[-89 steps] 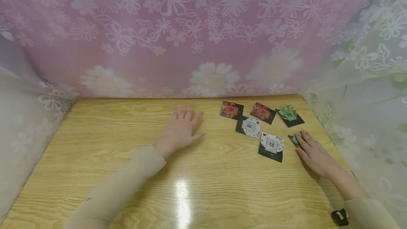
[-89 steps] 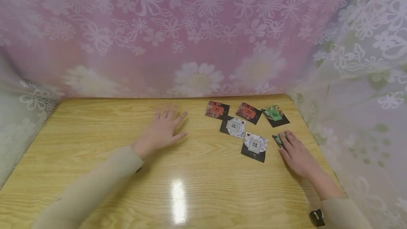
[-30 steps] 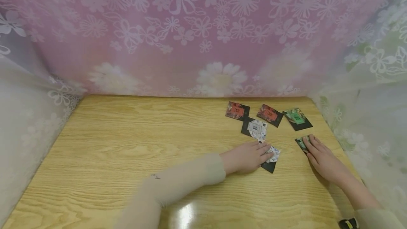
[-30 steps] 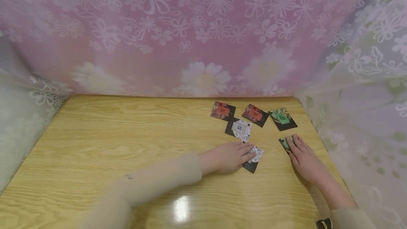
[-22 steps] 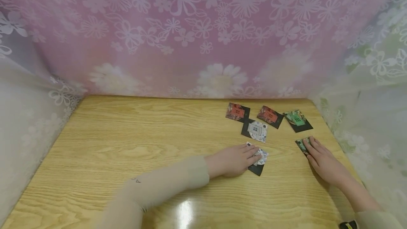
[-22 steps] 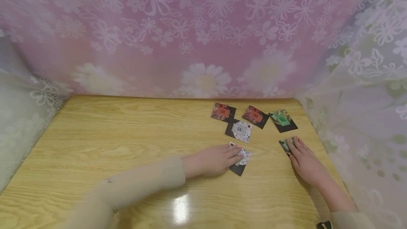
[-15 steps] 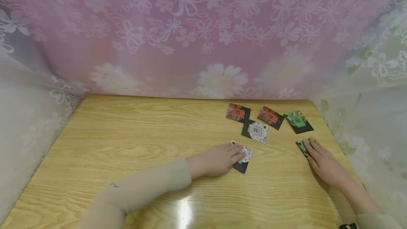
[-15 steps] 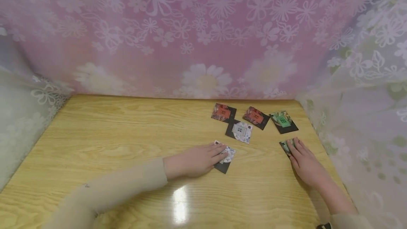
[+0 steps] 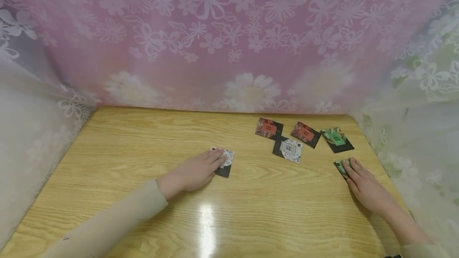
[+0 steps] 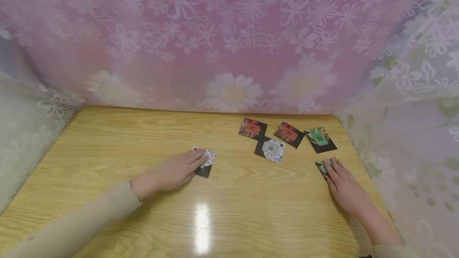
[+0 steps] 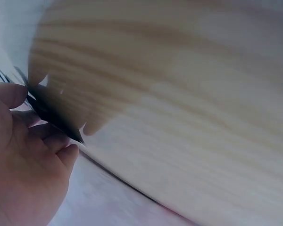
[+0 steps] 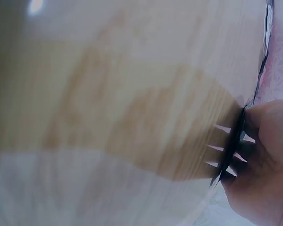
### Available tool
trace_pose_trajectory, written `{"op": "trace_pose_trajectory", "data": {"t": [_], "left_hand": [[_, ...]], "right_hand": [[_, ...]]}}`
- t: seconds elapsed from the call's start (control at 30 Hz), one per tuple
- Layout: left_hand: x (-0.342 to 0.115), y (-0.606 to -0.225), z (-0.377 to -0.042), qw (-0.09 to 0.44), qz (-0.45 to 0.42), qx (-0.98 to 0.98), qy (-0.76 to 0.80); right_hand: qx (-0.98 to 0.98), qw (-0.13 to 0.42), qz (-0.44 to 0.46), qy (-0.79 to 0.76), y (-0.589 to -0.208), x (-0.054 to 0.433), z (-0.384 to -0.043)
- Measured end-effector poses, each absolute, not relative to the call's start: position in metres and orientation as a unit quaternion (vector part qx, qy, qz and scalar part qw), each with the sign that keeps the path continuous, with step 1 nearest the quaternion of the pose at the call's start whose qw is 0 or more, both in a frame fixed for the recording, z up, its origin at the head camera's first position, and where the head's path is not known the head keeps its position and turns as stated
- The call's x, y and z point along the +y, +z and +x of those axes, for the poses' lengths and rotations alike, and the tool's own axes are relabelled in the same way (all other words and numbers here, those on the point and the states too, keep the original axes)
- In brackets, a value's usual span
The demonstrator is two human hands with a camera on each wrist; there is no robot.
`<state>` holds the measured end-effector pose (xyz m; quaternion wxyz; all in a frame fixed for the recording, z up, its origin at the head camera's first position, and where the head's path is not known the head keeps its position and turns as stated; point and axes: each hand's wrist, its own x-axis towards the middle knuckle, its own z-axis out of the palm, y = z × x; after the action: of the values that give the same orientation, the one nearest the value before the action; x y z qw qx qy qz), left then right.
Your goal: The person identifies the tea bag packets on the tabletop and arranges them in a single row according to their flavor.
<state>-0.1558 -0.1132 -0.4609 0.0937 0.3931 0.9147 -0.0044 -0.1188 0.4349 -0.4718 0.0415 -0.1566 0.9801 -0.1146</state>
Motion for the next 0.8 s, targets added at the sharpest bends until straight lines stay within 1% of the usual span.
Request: {"op": "trace_pose_trajectory", "data": {"t": [0.17,0.33,0.5,0.67,0.8], "left_hand": [[-0.152,-0.459,-0.157,0.082,0.355,0.931,0.034],[-0.186,-0.460,-0.158,0.049,0.335,0.940,0.043],[-0.213,-0.460,-0.162,0.031,0.313,0.948,0.039],[-0.236,-0.459,-0.167,0.030,0.291,0.955,0.048],[-0.256,-0.458,-0.170,0.036,0.269,0.961,0.053]], "right_hand": [[0.980,0.043,-0.149,-0.126,-0.473,0.435,-0.115],[0.980,0.041,-0.149,-0.128,-0.473,0.434,-0.113],[0.981,0.038,-0.154,-0.112,-0.472,0.434,-0.114],[0.981,0.020,-0.163,-0.100,-0.472,0.433,-0.116],[0.980,0.017,-0.167,-0.102,-0.473,0.432,-0.115]]}}
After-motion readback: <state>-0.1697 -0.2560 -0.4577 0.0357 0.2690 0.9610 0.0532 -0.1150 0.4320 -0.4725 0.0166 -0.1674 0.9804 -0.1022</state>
